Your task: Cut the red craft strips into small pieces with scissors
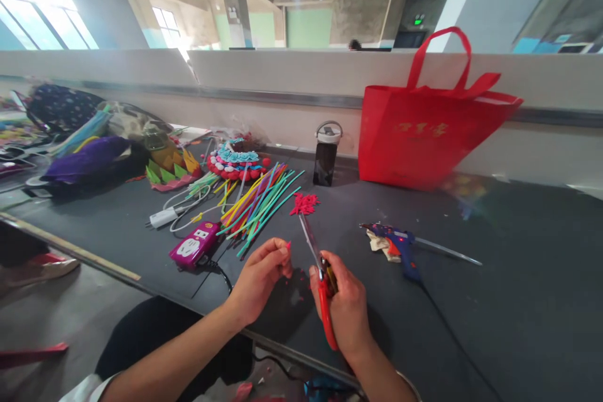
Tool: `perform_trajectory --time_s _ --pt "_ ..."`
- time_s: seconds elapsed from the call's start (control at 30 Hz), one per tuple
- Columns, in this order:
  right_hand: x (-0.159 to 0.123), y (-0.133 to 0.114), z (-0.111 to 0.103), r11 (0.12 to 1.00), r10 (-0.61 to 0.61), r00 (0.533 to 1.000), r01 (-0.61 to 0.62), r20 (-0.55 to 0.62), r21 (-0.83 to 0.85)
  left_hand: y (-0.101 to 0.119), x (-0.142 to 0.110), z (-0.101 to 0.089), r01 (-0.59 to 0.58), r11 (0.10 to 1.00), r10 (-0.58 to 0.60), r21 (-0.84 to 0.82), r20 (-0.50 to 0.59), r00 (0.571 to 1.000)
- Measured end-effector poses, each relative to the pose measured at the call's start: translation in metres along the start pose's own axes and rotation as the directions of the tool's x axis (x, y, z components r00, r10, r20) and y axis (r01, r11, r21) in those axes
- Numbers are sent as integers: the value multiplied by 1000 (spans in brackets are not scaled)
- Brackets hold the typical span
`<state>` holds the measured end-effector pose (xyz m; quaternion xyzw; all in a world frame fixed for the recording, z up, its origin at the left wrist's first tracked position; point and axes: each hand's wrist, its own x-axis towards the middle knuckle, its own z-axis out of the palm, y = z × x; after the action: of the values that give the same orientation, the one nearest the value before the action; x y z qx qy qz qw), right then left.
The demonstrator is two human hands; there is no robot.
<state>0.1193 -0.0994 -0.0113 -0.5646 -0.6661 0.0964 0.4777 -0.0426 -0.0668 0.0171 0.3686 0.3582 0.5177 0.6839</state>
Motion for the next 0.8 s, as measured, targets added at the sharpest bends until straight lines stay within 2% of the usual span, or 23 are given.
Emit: perform_trajectory --time_s 0.1,0.2,0.3,0.43,0.67,0.8 --pt "2 -2 -2 996 59 998 -60 20 71 -3 -14 5 -30 995 33 96 -25 999" --pt "1 -5 -3 962 116 991 -129 68 240 -11 -29 6 -32 974 41 225 -35 999" --pt "-5 -10 -3 932 96 982 -147 164 332 -21 -43 3 -39 930 53 365 -29 998" --pt "-19 -16 -5 956 1 965 -77 261 283 -30 -57 -2 -103 845 111 524 17 994" --pt "-38 -17 -18 973 -43 978 -6 203 233 -23 -80 2 -212 691 194 691 106 975" --pt "-43 -15 -27 967 -29 971 -33 237 251 -14 -91 3 -338 574 323 746 172 930"
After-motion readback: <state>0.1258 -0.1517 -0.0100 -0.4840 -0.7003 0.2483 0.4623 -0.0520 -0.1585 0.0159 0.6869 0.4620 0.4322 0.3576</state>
